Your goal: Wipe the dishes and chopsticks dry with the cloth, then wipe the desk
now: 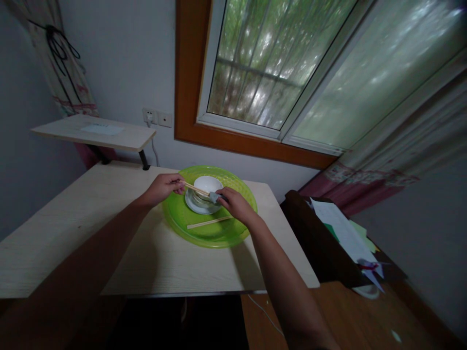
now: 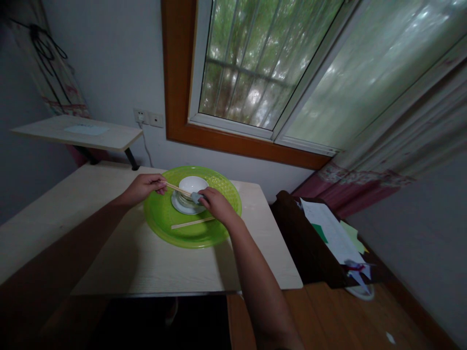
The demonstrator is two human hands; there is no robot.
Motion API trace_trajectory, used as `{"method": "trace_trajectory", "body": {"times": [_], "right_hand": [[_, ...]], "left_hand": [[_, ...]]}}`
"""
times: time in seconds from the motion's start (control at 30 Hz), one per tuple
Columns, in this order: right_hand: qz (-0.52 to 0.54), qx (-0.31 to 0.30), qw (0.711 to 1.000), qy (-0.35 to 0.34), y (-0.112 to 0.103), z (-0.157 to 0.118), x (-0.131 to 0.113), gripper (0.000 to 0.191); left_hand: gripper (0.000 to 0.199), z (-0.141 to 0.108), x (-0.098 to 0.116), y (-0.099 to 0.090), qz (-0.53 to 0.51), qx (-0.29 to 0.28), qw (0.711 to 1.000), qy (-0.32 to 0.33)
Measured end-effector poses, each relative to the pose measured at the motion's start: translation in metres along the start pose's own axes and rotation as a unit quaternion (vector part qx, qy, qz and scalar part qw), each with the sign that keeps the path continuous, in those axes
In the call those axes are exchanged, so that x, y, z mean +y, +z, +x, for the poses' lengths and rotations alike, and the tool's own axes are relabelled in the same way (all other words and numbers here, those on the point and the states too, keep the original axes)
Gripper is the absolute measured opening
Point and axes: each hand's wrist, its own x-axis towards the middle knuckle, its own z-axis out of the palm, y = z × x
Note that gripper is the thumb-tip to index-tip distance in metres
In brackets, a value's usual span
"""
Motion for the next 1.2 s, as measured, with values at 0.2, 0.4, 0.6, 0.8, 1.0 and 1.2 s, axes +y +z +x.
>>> {"method": "trace_trajectory", "body": {"times": [0.2, 0.4, 0.6, 0.8, 1.0, 1.2], "right_hand": [[-0.02, -0.005, 0.999, 0.028, -0.012, -0.019, 0.022, 0.018], [-0.023, 0.032, 0.999, 0.038, -0.021, -0.028, 0.04, 0.019], [-0.014, 0.118, 0.99, 0.073, -0.025, -0.037, 0.057, 0.02], [0.024, 0.174, 0.983, 0.049, -0.023, -0.035, 0.049, 0.019], [0.067, 0.108, 0.992, -0.023, -0.015, -0.026, 0.027, 0.015], [0.046, 0.005, 0.999, -0.021, -0.003, -0.017, 0.006, 0.016]], "left_hand": [[0.034, -0.003, -0.005, -0.009, 0.016, 0.003, 1.0, -0.003], [0.032, -0.003, -0.007, -0.009, 0.012, 0.016, 1.0, -0.006], [0.03, -0.003, -0.01, -0.028, 0.025, 0.059, 0.998, -0.007], [0.029, -0.004, -0.003, -0.035, 0.077, 0.064, 0.995, 0.011], [0.03, -0.005, 0.013, -0.022, 0.105, 0.046, 0.993, 0.024], [0.036, 0.001, 0.024, -0.009, 0.022, 0.071, 0.997, 0.026]]}}
